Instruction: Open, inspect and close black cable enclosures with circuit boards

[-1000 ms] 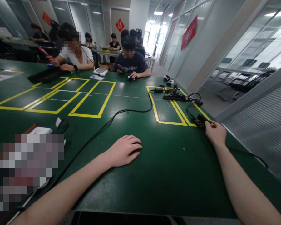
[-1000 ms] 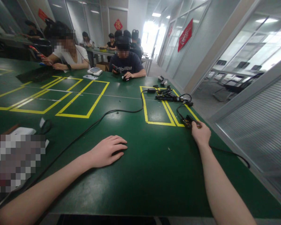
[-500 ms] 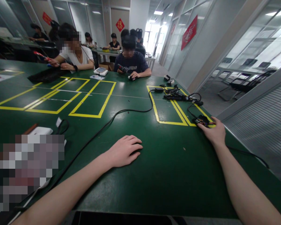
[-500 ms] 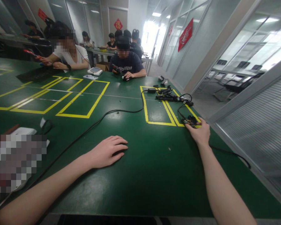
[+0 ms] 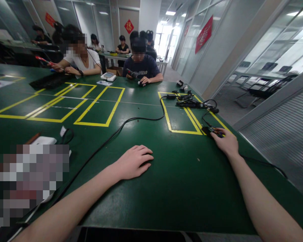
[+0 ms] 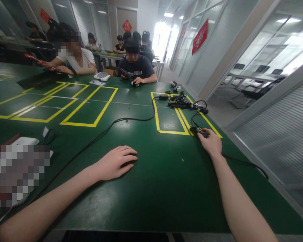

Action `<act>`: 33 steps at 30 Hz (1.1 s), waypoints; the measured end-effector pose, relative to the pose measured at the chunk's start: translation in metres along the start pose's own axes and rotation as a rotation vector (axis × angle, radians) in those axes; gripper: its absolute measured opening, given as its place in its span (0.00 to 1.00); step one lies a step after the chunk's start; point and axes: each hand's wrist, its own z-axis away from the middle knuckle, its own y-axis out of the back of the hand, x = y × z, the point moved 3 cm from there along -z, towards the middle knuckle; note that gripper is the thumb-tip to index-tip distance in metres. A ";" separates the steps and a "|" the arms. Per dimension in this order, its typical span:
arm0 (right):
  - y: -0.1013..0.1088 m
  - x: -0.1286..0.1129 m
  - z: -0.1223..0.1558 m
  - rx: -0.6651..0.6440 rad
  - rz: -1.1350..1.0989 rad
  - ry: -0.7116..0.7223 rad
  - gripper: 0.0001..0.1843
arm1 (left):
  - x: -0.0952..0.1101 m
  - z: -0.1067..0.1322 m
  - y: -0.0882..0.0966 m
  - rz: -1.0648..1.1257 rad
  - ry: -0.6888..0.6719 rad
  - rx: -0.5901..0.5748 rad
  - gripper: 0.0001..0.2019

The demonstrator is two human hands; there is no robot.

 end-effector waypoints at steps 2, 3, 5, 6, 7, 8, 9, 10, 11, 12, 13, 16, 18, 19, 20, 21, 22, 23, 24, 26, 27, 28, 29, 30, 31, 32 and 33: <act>-0.002 -0.016 0.005 -0.036 0.000 -0.053 0.24 | 0.000 0.000 0.000 -0.004 -0.002 -0.002 0.12; -0.003 -0.028 0.009 -0.067 -0.011 -0.047 0.25 | -0.001 0.000 0.000 -0.004 -0.002 -0.002 0.12; -0.007 -0.053 0.019 -0.143 -0.017 0.003 0.26 | 0.000 0.001 0.000 -0.003 -0.002 0.004 0.11; -0.009 -0.066 0.025 -0.177 -0.021 0.039 0.26 | 0.000 0.001 0.000 -0.003 -0.002 0.006 0.11; -0.011 -0.078 0.032 -0.211 -0.033 0.080 0.26 | 0.000 0.001 0.000 -0.004 -0.003 0.010 0.11; -0.013 -0.091 0.040 -0.247 -0.062 0.133 0.26 | -0.001 0.001 -0.001 -0.006 -0.004 0.013 0.11; -0.015 -0.104 0.049 -0.284 -0.098 0.198 0.25 | -0.001 0.001 -0.001 -0.009 -0.006 0.017 0.11; -0.017 -0.117 0.059 -0.326 -0.136 0.267 0.24 | -0.001 0.001 -0.001 -0.013 -0.011 0.021 0.11; -0.018 -0.129 0.070 -0.369 -0.182 0.334 0.23 | -0.001 0.001 -0.001 -0.015 -0.017 0.030 0.11; -0.019 -0.141 0.082 -0.415 -0.245 0.409 0.22 | -0.001 0.001 -0.001 -0.016 -0.024 0.044 0.11; -0.019 -0.153 0.094 -0.476 -0.313 0.496 0.22 | -0.001 0.001 0.000 -0.014 -0.032 0.066 0.11; -0.014 -0.184 0.131 -0.651 -0.495 0.751 0.22 | -0.001 0.001 0.007 0.005 -0.045 0.180 0.10; -0.007 -0.199 0.149 -0.770 -0.575 0.895 0.23 | 0.000 0.002 0.014 0.027 -0.048 0.259 0.10; -0.003 -0.204 0.156 -0.815 -0.611 0.948 0.23 | 0.001 0.003 0.017 0.038 -0.053 0.285 0.11; 0.001 -0.208 0.161 -0.846 -0.642 0.984 0.23 | 0.002 0.004 0.018 0.050 -0.065 0.279 0.13; 0.003 -0.210 0.163 -0.863 -0.665 1.009 0.23 | 0.003 0.004 0.017 0.065 -0.081 0.249 0.15; 0.005 -0.211 0.164 -0.866 -0.678 1.021 0.22 | 0.003 0.005 0.016 0.084 -0.094 0.218 0.17; 0.006 -0.211 0.164 -0.859 -0.682 1.027 0.22 | 0.004 0.005 0.013 0.104 -0.109 0.187 0.19; 0.006 -0.210 0.164 -0.844 -0.679 1.030 0.23 | 0.003 0.005 0.011 0.118 -0.111 0.160 0.21; 0.005 -0.207 0.162 -0.795 -0.661 1.031 0.23 | 0.002 0.004 0.005 0.150 -0.091 0.095 0.25; 0.004 -0.206 0.161 -0.770 -0.649 1.028 0.23 | 0.002 0.004 0.003 0.163 -0.070 0.068 0.26; 0.004 -0.205 0.160 -0.746 -0.638 1.025 0.22 | 0.001 0.003 0.001 0.171 -0.048 0.043 0.27; 0.003 -0.205 0.160 -0.724 -0.627 1.017 0.21 | 0.000 0.002 0.000 0.169 -0.026 0.025 0.26; 0.004 -0.205 0.160 -0.707 -0.617 1.006 0.20 | 0.000 0.001 0.000 0.156 -0.005 0.012 0.24; 0.004 -0.205 0.159 -0.694 -0.610 0.997 0.19 | 0.000 0.001 0.001 0.134 0.014 0.002 0.23; 0.004 -0.205 0.159 -0.685 -0.607 0.992 0.18 | 0.000 0.000 0.002 0.109 0.031 -0.002 0.21; 0.005 -0.206 0.159 -0.676 -0.605 0.988 0.17 | 0.000 0.000 0.002 0.087 0.046 -0.003 0.21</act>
